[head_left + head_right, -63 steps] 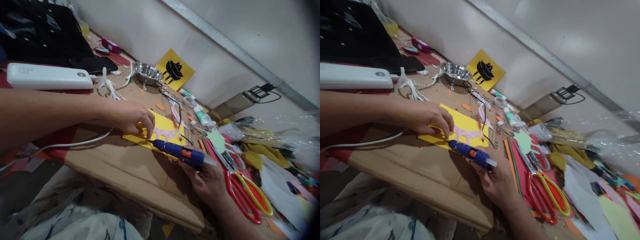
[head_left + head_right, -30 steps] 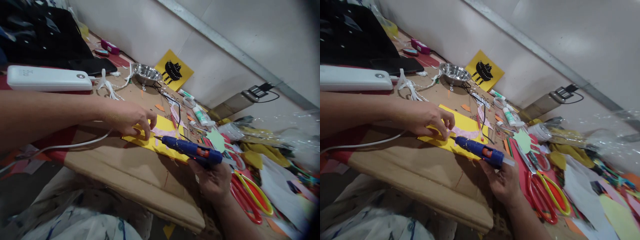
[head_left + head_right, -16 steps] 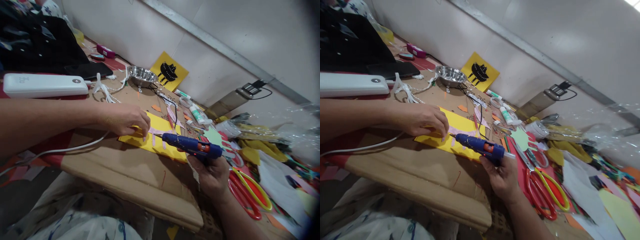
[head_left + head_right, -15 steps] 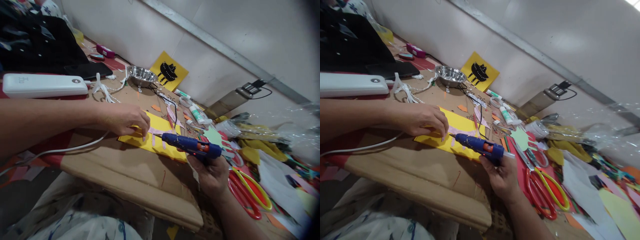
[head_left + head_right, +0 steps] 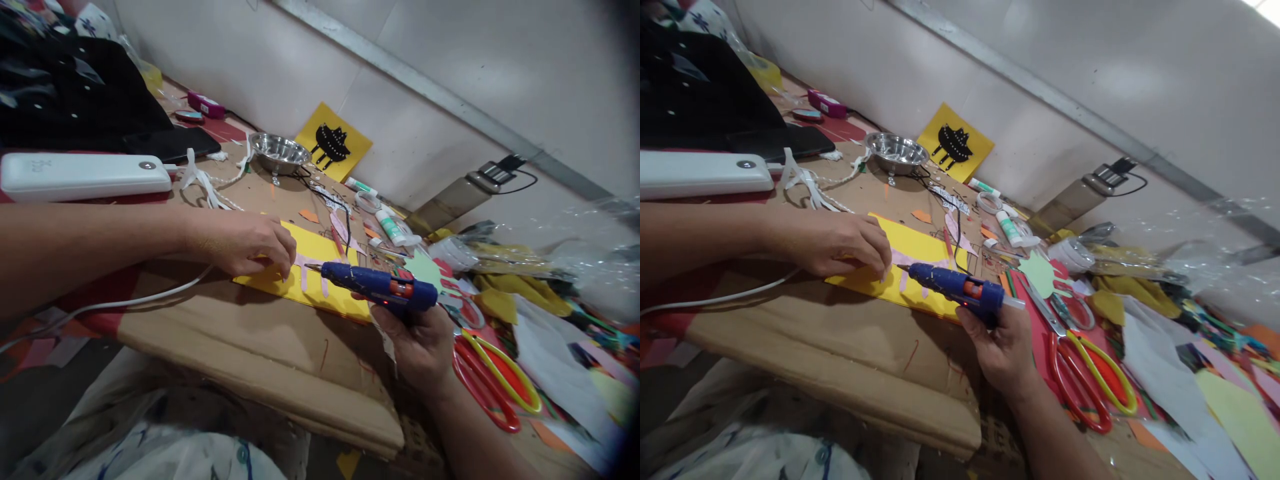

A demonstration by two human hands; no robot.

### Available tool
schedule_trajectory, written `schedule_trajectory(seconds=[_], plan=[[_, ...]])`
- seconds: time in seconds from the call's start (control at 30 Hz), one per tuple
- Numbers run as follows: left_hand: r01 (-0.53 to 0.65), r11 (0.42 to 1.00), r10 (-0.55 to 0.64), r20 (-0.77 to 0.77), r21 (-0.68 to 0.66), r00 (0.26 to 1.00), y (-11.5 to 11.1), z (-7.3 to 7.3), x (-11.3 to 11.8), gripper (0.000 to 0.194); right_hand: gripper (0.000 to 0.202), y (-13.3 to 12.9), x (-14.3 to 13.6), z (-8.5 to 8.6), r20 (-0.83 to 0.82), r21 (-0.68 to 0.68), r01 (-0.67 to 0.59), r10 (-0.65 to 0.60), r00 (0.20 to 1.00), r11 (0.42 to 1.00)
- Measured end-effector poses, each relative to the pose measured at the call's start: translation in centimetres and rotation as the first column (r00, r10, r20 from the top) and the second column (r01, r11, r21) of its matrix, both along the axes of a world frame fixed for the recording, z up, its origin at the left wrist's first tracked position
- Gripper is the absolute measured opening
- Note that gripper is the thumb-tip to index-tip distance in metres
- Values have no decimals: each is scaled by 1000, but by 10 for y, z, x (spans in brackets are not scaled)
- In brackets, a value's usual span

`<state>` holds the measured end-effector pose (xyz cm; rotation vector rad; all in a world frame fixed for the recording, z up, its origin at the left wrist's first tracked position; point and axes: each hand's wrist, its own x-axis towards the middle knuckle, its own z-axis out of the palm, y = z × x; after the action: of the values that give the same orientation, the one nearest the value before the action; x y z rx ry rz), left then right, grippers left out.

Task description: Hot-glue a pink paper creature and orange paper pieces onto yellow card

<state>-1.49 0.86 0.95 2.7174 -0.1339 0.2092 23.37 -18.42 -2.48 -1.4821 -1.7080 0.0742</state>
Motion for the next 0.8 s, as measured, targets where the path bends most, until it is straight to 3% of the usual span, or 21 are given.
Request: schedule_trajectory(seconds=[0.2, 0.4, 0.5, 0.8], plan=[[58, 998, -58, -27, 11, 998, 0, -2, 1, 45, 17, 0, 1, -1, -24, -16, 1, -1, 1000, 1000], [-66, 996, 69, 48, -55, 996, 1, 7, -3, 41, 16, 0, 1, -3, -142, 1, -24, 24, 990, 1000], [-40, 998, 42, 59, -43, 997, 2, 4, -3, 44, 15, 1, 1, -4, -210, -25, -39, 33, 977, 999], [11, 995, -9, -18, 103, 1000, 3, -4, -3, 48, 21, 9, -1, 7, -362, -65, 152, -165, 918, 986]])
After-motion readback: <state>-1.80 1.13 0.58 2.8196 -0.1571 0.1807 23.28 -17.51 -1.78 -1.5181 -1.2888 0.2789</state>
